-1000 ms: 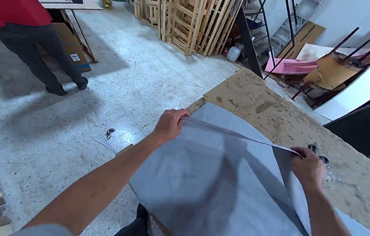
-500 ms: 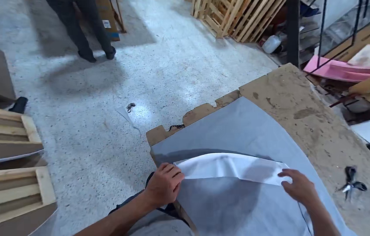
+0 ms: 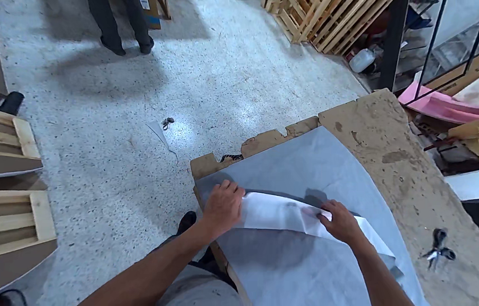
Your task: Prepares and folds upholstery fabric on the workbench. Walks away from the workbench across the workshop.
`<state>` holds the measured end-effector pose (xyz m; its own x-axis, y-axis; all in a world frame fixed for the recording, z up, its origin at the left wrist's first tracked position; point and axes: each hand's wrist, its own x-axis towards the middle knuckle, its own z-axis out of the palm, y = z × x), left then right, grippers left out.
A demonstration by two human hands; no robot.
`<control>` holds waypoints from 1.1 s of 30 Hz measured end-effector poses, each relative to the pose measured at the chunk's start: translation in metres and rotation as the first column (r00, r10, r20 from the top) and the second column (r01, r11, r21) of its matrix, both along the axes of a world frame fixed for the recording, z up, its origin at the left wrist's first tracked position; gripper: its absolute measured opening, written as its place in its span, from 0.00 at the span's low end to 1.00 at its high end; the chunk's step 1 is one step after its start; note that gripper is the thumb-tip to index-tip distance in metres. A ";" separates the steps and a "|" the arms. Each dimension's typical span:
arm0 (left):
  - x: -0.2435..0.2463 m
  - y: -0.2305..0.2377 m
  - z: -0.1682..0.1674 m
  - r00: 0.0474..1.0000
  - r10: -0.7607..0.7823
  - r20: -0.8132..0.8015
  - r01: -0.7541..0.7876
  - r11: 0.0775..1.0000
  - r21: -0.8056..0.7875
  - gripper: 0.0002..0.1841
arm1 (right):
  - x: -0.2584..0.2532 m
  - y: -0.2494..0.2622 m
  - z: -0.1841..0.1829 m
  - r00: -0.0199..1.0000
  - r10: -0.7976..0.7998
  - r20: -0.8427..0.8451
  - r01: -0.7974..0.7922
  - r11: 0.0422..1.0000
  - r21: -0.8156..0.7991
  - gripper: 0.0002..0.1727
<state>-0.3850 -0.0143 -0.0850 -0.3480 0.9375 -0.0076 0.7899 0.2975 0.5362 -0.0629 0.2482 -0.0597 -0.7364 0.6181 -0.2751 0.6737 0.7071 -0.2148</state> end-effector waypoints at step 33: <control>-0.080 -0.070 -0.019 0.364 0.590 0.721 -0.607 0.737 -0.296 0.07 | -0.231 0.073 0.026 0.994 0.047 -0.100 -0.077 0.943 -0.323 0.04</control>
<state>-0.4654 -0.0848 -0.1039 -0.6906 0.4884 -0.5334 -0.2719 0.5081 0.8173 -0.2937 0.3211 -0.0335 -0.8015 0.4577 -0.3848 0.5978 0.6284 -0.4978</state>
